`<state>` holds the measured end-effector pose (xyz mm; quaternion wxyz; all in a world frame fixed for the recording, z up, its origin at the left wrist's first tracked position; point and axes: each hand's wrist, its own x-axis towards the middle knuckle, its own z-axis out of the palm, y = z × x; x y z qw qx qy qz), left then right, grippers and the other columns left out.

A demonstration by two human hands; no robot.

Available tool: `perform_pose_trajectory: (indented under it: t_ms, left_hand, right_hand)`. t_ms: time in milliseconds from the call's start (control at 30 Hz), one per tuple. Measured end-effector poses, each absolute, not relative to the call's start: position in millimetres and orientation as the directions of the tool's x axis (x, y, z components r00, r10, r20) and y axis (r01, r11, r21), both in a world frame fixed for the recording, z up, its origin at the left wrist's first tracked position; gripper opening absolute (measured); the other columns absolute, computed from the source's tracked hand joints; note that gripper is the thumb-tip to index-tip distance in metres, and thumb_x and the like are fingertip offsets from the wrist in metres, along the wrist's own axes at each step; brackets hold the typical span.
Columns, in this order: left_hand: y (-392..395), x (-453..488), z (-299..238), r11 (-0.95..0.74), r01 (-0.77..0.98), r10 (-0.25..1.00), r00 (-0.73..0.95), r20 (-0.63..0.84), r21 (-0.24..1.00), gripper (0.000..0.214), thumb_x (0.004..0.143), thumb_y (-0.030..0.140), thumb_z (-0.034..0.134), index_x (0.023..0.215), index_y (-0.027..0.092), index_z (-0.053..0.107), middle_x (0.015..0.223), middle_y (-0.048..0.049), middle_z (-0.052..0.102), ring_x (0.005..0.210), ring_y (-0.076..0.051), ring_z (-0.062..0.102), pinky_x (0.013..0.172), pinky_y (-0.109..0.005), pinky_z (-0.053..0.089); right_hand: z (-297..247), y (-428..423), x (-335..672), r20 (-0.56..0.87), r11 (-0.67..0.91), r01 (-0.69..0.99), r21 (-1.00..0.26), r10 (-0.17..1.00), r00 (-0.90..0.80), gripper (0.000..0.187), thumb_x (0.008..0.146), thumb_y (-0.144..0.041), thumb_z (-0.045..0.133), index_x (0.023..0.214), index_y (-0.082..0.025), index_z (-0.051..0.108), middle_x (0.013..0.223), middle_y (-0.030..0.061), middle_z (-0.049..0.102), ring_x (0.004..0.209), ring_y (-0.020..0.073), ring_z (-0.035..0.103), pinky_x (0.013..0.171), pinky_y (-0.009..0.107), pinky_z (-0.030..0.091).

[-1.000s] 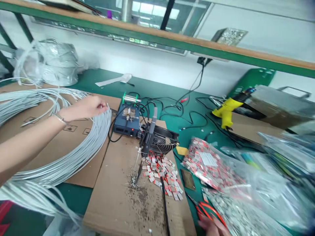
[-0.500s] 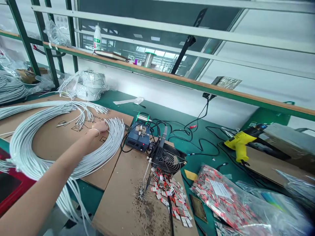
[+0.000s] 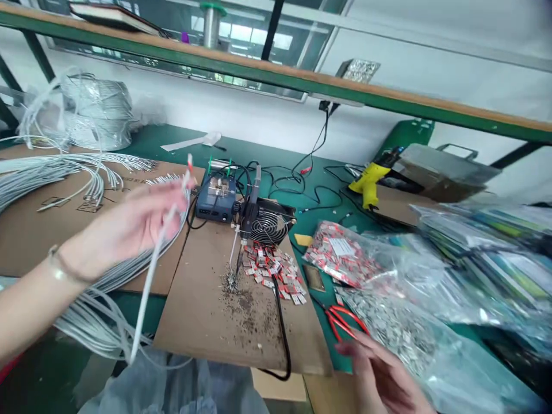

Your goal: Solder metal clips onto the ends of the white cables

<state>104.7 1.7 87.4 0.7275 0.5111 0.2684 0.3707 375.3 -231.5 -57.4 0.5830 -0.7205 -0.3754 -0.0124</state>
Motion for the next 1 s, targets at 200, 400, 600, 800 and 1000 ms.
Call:
perform_pose_trajectory:
  t_ms: [200, 400, 600, 800, 1000]
  left_hand:
    - [-79.2, 121.5, 18.0, 0.225, 0.23, 0.3, 0.908, -0.292, 0.947, 0.013, 0.09, 0.026, 0.046, 0.092, 0.018, 0.055, 0.077, -0.0002, 0.062, 0.067, -0.01, 0.06, 0.063, -0.021, 0.045]
    - [-86.6, 130.7, -10.8, -0.533, 0.334, 0.329, 0.928, -0.173, 0.777, 0.034, 0.094, 0.027, 0.031, 0.076, 0.018, 0.059, 0.067, 0.0, 0.057, 0.066, -0.013, 0.05, 0.062, -0.023, 0.033]
    - [-75.8, 140.6, -3.2, -0.597, 0.376, 0.347, 0.917, -0.195, 0.709, 0.035, 0.094, 0.029, 0.03, 0.082, 0.021, 0.062, 0.065, 0.0011, 0.057, 0.057, -0.012, 0.045, 0.054, -0.023, 0.027]
    - [-56.3, 158.1, 4.6, -0.381, 0.554, 0.449, 0.811, -0.375, 0.74, 0.025, 0.087, 0.037, 0.042, 0.091, 0.024, 0.063, 0.057, 0.0048, 0.057, 0.051, -0.011, 0.045, 0.049, -0.02, 0.029]
    - [-26.1, 168.1, -16.2, -0.305, 0.554, 0.474, 0.794, -0.381, 0.775, 0.024, 0.084, 0.037, 0.044, 0.077, 0.019, 0.058, 0.048, 0.0064, 0.047, 0.044, -0.01, 0.044, 0.043, -0.019, 0.028]
  right_hand:
    - [-29.9, -211.0, 347.6, 0.239, 0.153, 0.355, -0.922, 0.947, 0.213, 0.031, 0.08, -0.02, 0.061, 0.11, -0.024, 0.058, 0.071, 0.0018, 0.065, 0.06, 0.0137, 0.06, 0.056, 0.023, 0.05]
    - [-22.2, -188.5, 319.0, -0.073, -0.076, 0.068, -0.995, 0.996, 0.045, 0.016, 0.079, -0.03, 0.062, 0.09, -0.019, 0.06, 0.063, -0.0013, 0.059, 0.053, 0.0089, 0.052, 0.05, 0.02, 0.044]
    - [-26.5, -174.5, 315.6, -0.289, -0.28, -0.113, -0.953, 0.955, 0.066, 0.02, 0.073, -0.033, 0.069, 0.081, -0.016, 0.061, 0.068, 0.0, 0.063, 0.056, 0.0074, 0.057, 0.053, 0.019, 0.048]
    - [-31.1, -149.0, 327.4, -0.374, -0.359, -0.209, -0.91, 0.927, 0.036, 0.027, 0.067, -0.034, 0.074, 0.078, -0.014, 0.06, 0.066, -0.0006, 0.067, 0.055, 0.0054, 0.061, 0.055, 0.016, 0.052]
    - [-31.0, -110.1, 339.8, -0.464, -0.458, -0.212, -0.863, 0.885, -0.022, 0.031, 0.062, -0.032, 0.077, 0.077, -0.013, 0.058, 0.062, -0.0013, 0.068, 0.054, 0.0073, 0.065, 0.055, 0.018, 0.055]
